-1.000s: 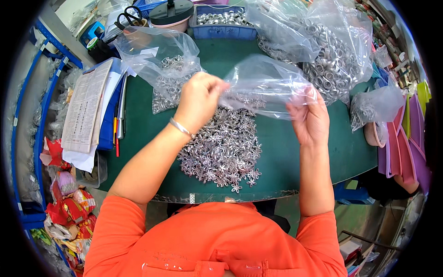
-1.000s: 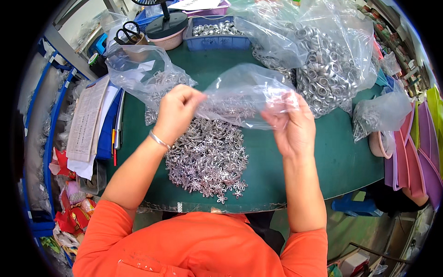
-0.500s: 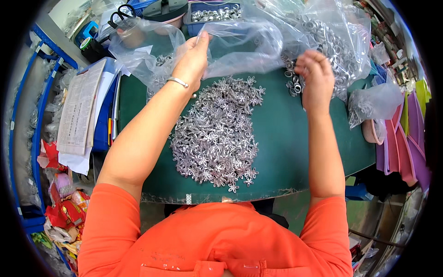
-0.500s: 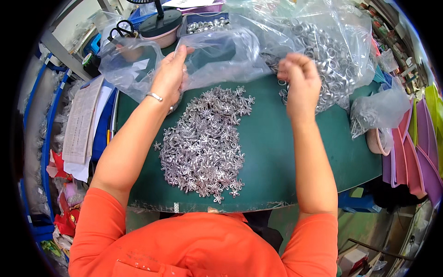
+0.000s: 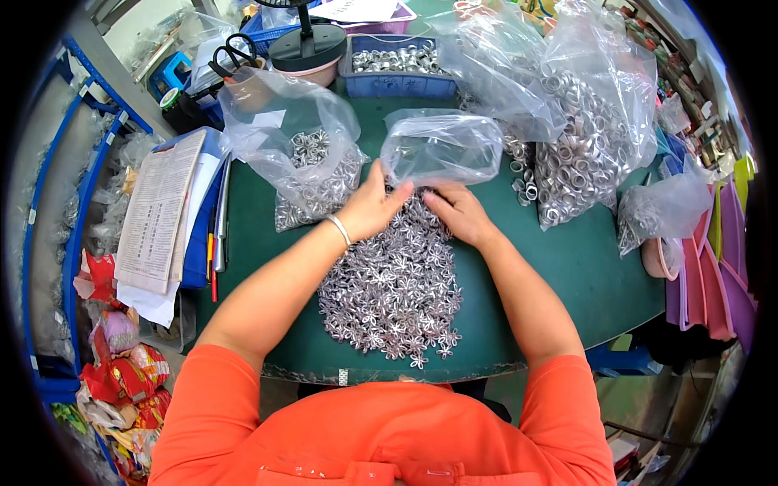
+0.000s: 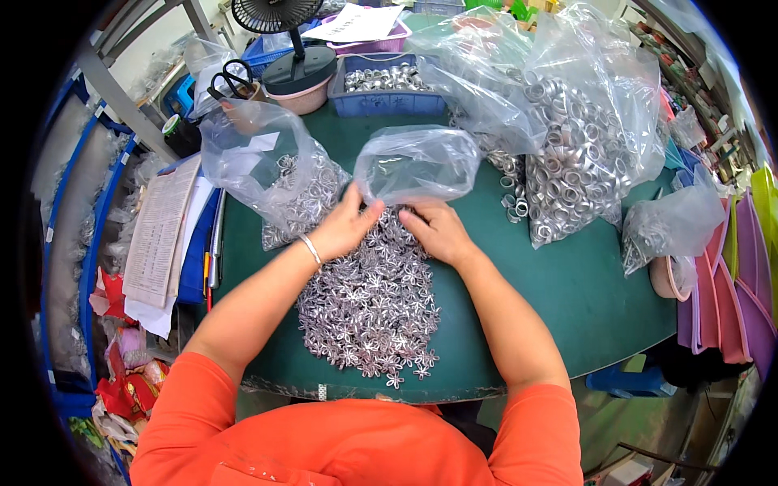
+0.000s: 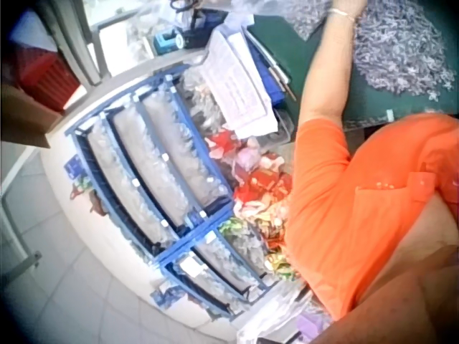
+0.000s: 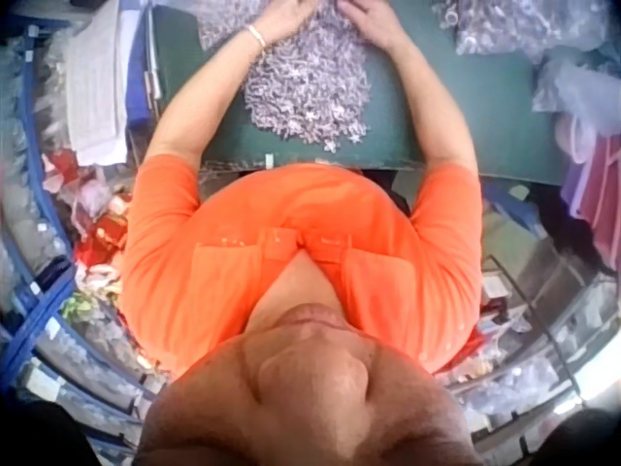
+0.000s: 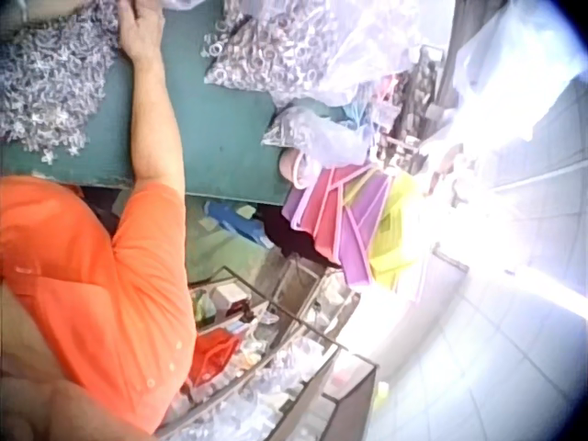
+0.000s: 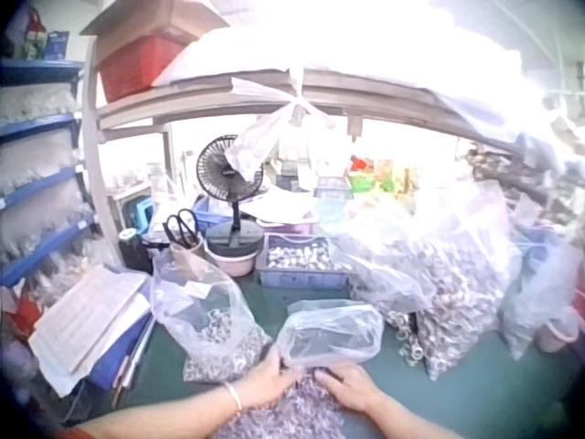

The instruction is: The person empties a plastic bag of small metal flower-shaped parts onto a workspace and sorts them by hand, separating individual pieces into clusters.

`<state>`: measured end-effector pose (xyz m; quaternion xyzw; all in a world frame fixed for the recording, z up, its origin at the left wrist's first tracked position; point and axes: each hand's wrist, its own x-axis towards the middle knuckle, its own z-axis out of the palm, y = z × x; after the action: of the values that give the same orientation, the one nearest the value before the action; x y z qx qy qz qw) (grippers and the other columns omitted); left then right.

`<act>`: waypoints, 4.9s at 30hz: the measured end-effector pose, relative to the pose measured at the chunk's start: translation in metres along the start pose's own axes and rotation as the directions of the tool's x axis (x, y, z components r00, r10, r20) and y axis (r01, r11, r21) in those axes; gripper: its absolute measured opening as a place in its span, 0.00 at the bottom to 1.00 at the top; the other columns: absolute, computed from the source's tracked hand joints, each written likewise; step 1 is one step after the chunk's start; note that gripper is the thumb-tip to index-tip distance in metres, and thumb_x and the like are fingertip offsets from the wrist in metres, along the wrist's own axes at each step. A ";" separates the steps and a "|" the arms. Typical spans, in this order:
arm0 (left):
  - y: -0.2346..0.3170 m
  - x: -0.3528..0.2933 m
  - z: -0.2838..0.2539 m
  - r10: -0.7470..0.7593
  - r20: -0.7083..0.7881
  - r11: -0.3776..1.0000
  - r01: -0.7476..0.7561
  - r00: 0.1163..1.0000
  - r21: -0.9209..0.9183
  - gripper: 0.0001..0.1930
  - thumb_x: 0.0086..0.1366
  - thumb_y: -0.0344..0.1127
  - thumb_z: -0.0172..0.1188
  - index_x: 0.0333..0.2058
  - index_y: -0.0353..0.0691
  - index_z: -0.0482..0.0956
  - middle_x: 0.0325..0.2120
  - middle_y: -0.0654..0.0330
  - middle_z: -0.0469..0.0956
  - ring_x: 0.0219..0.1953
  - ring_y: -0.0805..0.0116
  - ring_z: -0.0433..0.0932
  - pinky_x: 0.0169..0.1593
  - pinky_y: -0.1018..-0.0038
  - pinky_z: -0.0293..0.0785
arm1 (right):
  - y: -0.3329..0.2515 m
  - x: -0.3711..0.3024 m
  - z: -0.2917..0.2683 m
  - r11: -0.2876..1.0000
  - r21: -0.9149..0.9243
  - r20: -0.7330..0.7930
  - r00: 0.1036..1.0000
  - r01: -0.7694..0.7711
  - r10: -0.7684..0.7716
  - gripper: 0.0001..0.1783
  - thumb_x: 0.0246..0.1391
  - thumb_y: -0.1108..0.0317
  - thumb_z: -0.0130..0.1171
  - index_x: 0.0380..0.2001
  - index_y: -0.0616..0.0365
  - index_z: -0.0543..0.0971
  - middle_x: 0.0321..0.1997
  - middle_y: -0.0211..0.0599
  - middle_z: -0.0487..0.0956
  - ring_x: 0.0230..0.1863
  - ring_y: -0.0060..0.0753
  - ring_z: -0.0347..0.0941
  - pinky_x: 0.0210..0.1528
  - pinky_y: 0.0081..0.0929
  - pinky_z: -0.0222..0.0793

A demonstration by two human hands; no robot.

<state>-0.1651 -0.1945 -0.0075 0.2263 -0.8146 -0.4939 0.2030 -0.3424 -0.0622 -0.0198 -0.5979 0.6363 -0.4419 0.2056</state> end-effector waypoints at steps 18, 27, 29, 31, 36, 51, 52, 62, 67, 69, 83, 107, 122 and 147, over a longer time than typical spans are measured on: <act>0.049 -0.075 -0.024 0.479 0.202 0.872 -0.439 0.854 -0.215 0.25 0.72 0.52 0.44 0.42 0.34 0.80 0.43 0.52 0.78 0.49 0.57 0.74 0.55 0.63 0.68 | -0.116 -0.097 -0.003 0.913 0.108 0.166 0.899 0.393 -0.406 0.13 0.46 0.76 0.59 0.38 0.57 0.81 0.51 0.37 0.79 0.58 0.47 0.69 0.61 0.43 0.57; 0.075 -0.097 -0.029 0.672 0.348 0.694 -0.720 0.654 0.014 0.06 0.58 0.35 0.65 0.27 0.41 0.80 0.31 0.64 0.77 0.37 0.62 0.76 0.45 0.66 0.68 | -0.065 -0.097 -0.062 0.716 -0.694 -0.162 0.986 -0.083 -0.043 0.12 0.35 0.82 0.56 0.29 0.60 0.76 0.38 0.44 0.74 0.43 0.50 0.70 0.44 0.43 0.68; 0.077 -0.097 -0.026 0.676 0.362 0.677 -0.735 0.641 0.039 0.06 0.58 0.35 0.65 0.26 0.41 0.80 0.31 0.64 0.77 0.38 0.62 0.76 0.45 0.66 0.68 | -0.046 -0.094 -0.059 0.604 -0.797 -0.182 0.952 0.003 -0.245 0.12 0.36 0.80 0.58 0.30 0.60 0.76 0.44 0.44 0.73 0.47 0.49 0.69 0.46 0.44 0.67; 0.090 -0.087 -0.019 0.727 0.327 0.613 -0.785 0.604 0.088 0.05 0.56 0.33 0.66 0.29 0.40 0.80 0.31 0.63 0.77 0.39 0.60 0.76 0.44 0.65 0.70 | -0.034 -0.083 -0.053 0.597 -0.801 -0.175 0.972 -0.047 -0.159 0.10 0.37 0.76 0.59 0.29 0.60 0.77 0.46 0.45 0.73 0.49 0.49 0.68 0.49 0.44 0.66; 0.106 -0.055 0.031 0.757 0.200 0.589 -0.782 0.622 0.202 0.13 0.55 0.27 0.62 0.40 0.36 0.78 0.36 0.54 0.79 0.41 0.52 0.78 0.43 0.60 0.73 | -0.048 -0.044 -0.042 0.597 -0.771 0.040 0.952 0.222 -0.303 0.08 0.40 0.69 0.58 0.25 0.61 0.78 0.47 0.48 0.73 0.52 0.49 0.68 0.55 0.40 0.65; 0.103 -0.002 -0.002 0.212 0.384 0.389 -0.438 0.899 0.810 0.15 0.52 0.38 0.59 0.29 0.30 0.85 0.58 0.36 0.66 0.65 0.45 0.61 0.70 0.60 0.48 | -0.134 -0.039 -0.069 0.694 -0.705 0.203 0.979 0.149 -0.003 0.11 0.50 0.64 0.64 0.28 0.63 0.82 0.50 0.57 0.75 0.50 0.56 0.73 0.55 0.45 0.68; 0.103 -0.006 -0.003 0.351 0.385 0.319 -0.496 0.853 0.808 0.13 0.53 0.34 0.58 0.29 0.30 0.84 0.52 0.38 0.73 0.57 0.45 0.70 0.65 0.59 0.59 | -0.134 -0.044 -0.070 0.734 -0.643 0.189 0.974 0.221 -0.128 0.09 0.50 0.67 0.64 0.28 0.64 0.81 0.47 0.54 0.76 0.47 0.53 0.74 0.52 0.43 0.69; 0.108 -0.118 0.005 0.557 0.256 0.670 -0.609 0.790 0.424 0.11 0.55 0.34 0.67 0.36 0.38 0.80 0.45 0.53 0.79 0.52 0.56 0.77 0.58 0.59 0.69 | -0.104 -0.166 -0.070 0.925 -0.334 -0.236 0.966 -0.182 0.105 0.07 0.47 0.83 0.61 0.32 0.63 0.80 0.30 0.40 0.77 0.30 0.37 0.75 0.31 0.27 0.70; 0.091 -0.171 0.023 0.278 0.303 0.694 -0.409 0.911 0.593 0.40 0.45 0.60 0.70 0.57 0.51 0.73 0.64 0.54 0.61 0.67 0.49 0.56 0.65 0.40 0.47 | -0.084 -0.181 -0.029 0.898 -0.376 -0.329 0.939 -0.230 0.102 0.13 0.45 0.75 0.66 0.37 0.60 0.81 0.40 0.40 0.77 0.43 0.45 0.73 0.47 0.36 0.69; 0.080 -0.171 0.023 0.263 0.245 0.628 -0.358 0.933 0.691 0.39 0.47 0.61 0.68 0.58 0.55 0.73 0.64 0.56 0.61 0.67 0.51 0.56 0.65 0.42 0.45 | -0.076 -0.180 -0.019 0.857 -0.472 -0.332 0.942 -0.206 0.043 0.12 0.46 0.74 0.66 0.37 0.61 0.81 0.41 0.41 0.77 0.43 0.46 0.72 0.47 0.36 0.69; 0.080 -0.179 0.023 0.166 -0.163 0.984 -0.174 0.972 -0.035 0.26 0.64 0.46 0.59 0.56 0.36 0.71 0.58 0.47 0.68 0.56 0.57 0.72 0.53 0.63 0.71 | -0.126 -0.199 0.018 0.940 -0.302 -0.405 0.870 0.161 -0.279 0.13 0.38 0.82 0.69 0.31 0.63 0.81 0.32 0.39 0.81 0.33 0.40 0.77 0.35 0.30 0.72; 0.066 -0.236 0.064 -0.177 0.481 -0.320 0.412 0.859 -0.853 0.38 0.73 0.59 0.33 0.66 0.28 0.52 0.68 0.41 0.48 0.71 0.50 0.48 0.72 0.58 0.47 | -0.115 -0.189 0.035 0.974 -0.198 -0.309 0.950 -0.111 0.045 0.19 0.37 0.74 0.74 0.36 0.59 0.79 0.39 0.39 0.73 0.36 0.34 0.69 0.34 0.26 0.68; 0.064 -0.237 0.065 -0.142 0.462 -0.310 0.404 0.875 -0.861 0.40 0.72 0.62 0.36 0.66 0.29 0.51 0.69 0.40 0.47 0.71 0.52 0.48 0.71 0.59 0.47 | -0.104 -0.192 0.016 0.940 -0.247 -0.412 0.904 -0.234 0.116 0.10 0.45 0.76 0.67 0.35 0.59 0.81 0.48 0.41 0.79 0.46 0.45 0.74 0.47 0.35 0.68; 0.064 -0.237 0.065 -0.102 0.484 -0.415 0.405 0.869 -0.815 0.41 0.71 0.63 0.35 0.67 0.30 0.50 0.70 0.44 0.45 0.72 0.53 0.43 0.73 0.59 0.41 | -0.063 -0.241 -0.052 0.657 -0.643 -0.517 0.856 -0.393 0.006 0.05 0.53 0.77 0.61 0.34 0.66 0.78 0.32 0.39 0.76 0.33 0.37 0.72 0.40 0.29 0.69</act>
<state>-0.0184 0.0133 -0.0040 0.1043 -0.0008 -0.9898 0.0968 -0.2983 0.1883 -0.0062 -0.4266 0.8521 -0.2563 -0.1622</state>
